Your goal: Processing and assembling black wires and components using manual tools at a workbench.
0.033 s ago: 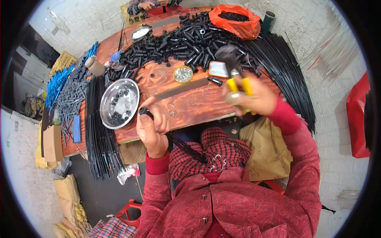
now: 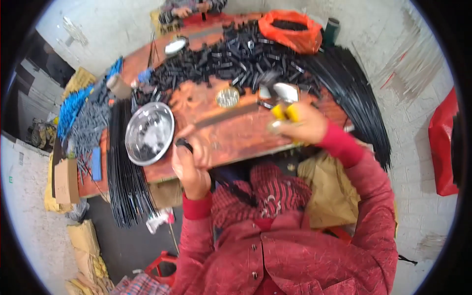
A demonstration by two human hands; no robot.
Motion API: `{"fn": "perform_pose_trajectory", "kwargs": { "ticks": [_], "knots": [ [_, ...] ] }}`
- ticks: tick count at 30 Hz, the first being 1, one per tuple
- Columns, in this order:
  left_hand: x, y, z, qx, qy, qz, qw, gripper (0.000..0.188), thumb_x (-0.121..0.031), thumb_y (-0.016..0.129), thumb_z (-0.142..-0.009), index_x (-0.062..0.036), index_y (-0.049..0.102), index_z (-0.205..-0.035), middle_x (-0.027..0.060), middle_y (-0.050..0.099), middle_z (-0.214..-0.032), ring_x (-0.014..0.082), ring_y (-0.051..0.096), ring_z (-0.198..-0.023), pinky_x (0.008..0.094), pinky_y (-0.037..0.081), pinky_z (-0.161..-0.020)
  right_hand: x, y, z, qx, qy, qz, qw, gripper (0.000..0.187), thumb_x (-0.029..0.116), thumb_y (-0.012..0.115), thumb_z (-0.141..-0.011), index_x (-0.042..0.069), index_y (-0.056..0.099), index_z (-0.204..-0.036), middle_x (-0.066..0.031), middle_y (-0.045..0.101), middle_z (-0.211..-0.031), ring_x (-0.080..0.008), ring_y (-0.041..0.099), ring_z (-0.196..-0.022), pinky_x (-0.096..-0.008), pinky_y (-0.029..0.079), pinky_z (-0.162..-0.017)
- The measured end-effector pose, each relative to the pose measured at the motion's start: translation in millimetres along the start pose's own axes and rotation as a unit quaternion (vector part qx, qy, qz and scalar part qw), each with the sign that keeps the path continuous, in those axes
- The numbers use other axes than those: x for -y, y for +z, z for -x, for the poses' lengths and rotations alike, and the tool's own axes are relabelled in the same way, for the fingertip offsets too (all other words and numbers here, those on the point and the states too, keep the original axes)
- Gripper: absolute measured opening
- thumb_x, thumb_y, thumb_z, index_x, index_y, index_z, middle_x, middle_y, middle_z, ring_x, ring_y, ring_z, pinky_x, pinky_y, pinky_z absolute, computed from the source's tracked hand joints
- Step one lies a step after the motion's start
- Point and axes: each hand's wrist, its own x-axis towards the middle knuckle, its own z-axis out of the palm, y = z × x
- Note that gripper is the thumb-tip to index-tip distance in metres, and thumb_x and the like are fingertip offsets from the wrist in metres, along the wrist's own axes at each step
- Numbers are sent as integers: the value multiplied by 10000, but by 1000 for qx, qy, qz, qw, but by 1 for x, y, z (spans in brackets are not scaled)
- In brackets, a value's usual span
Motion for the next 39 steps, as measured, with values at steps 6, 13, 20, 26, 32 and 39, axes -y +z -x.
{"fn": "perform_pose_trajectory", "kwargs": {
  "ticks": [6, 13, 20, 26, 32, 39],
  "knots": [
    [3, 13, 0, 27, 1, -65, 998, 412, -391, 487, -975, -21, 513, -1155, -56, 352, -624, 34, 311, -489, 203, 247, -435, -92, 18, -152, -197, -29, 460, 865, 191, 245, 642, -748, 125, 697, -887, -197, 661, -822, -395, 653, -738, -494, 518, -663],
    [1, -7, -17, 53, -30, 38, 997, 422, -348, 486, -986, 14, 498, -1202, -26, 319, -612, 54, 274, -493, 218, 231, -445, -105, 16, -213, -184, -80, 533, 822, 193, 191, 609, -757, 71, 690, -885, -167, 681, -870, -340, 674, -779, -449, 539, -670],
    [8, -14, -22, 41, -47, 48, 997, 423, -339, 483, -990, 23, 493, -1207, -29, 311, -620, 51, 274, -498, 217, 234, -457, -109, 18, -231, -144, -13, 553, 821, 187, 194, 617, -758, 75, 693, -881, -153, 688, -864, -325, 679, -793, -434, 540, -676],
    [11, -14, -24, 48, -47, 51, 996, 420, -336, 486, -989, 22, 494, -1209, -30, 308, -627, 48, 270, -500, 215, 229, -460, -110, 18, -227, -168, -22, 517, 839, 181, 192, 622, -760, 68, 689, -875, -157, 684, -889, -327, 677, -789, -434, 539, -671],
    [13, -11, -28, 50, -48, 48, 996, 417, -341, 485, -988, 10, 494, -1211, -30, 307, -626, 48, 268, -497, 213, 225, -454, -121, 13, -230, -195, -34, 520, 831, 167, 195, 643, -742, 83, 695, -854, -165, 686, -843, -334, 677, -771, -440, 539, -670],
    [20, -7, -30, 48, -21, 20, 998, 404, -352, 501, -976, -5, 504, -1184, -41, 327, -590, 47, 287, -473, 216, 233, -431, -120, 13, -233, -218, -29, 558, 800, 241, 288, 691, -672, 71, 692, -777, -162, 682, -799, -322, 675, -729, -434, 537, -651]
  ]
}}
